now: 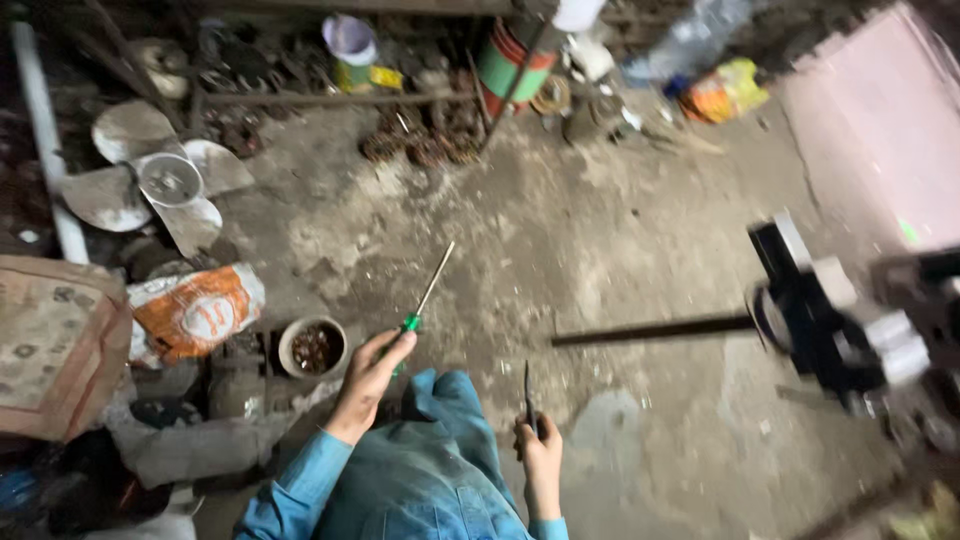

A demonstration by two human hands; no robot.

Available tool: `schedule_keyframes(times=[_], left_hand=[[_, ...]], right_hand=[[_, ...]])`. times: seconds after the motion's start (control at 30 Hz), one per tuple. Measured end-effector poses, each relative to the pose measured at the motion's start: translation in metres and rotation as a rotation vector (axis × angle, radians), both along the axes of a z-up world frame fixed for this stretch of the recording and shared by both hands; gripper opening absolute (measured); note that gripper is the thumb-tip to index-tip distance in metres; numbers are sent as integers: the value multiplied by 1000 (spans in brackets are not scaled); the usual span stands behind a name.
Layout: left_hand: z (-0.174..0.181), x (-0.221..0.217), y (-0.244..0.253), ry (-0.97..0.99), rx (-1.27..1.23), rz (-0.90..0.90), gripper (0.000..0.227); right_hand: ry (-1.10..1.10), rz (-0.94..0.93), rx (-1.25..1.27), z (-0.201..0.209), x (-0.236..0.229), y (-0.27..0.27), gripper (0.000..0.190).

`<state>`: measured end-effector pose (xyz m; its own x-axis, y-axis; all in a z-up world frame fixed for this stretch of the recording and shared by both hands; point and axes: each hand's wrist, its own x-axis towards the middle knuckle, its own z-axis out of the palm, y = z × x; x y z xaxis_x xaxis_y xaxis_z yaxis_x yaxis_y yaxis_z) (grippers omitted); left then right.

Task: The person uses a screwdriver to pry apart copper windings on circular motor stator components on a workbench. They repeatedly insert the tool into slots and lever to separate the parts, handling several stators one at a time.

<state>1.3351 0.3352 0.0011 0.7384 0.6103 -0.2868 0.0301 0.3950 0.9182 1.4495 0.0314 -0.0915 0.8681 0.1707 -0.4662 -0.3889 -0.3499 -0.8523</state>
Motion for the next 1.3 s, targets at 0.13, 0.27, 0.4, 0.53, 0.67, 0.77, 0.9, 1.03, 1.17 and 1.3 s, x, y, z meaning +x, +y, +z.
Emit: schedule_keyframes(times=[0.13,0.27,0.4,0.53,0.67,0.77,0.9,1.03,1.17,1.3], left_hand=[[-29,89,45,66,-107,93,31],[-50,181,91,-52,-94,154,22],[-53,255,136,-56,-195,392,22],[-41,292,192,20,-153,574,24],[-45,324,258,-97,-203,699,26],[-56,347,322,-168,-183,661,28],[-70,392,442,-274,-165,637,45],[-78,438,583,-226,-302,497,56],[-82,463,653,-162,-218,268,45],[-69,480,707,37,361,123,37]], right_hand=[[99,-36,52,-51,120,57,10],[38,197,15,-65,261,141,15],[-71,534,58,-36,412,243,25],[-239,854,6,-7,533,377,26],[-760,978,-167,-23,616,537,36],[-1093,1077,-143,-57,651,656,43],[-1164,1167,-705,-65,694,784,46],[-1263,986,-835,-31,672,884,44],[-656,988,-127,20,581,907,45],[160,793,97,62,495,909,42]])
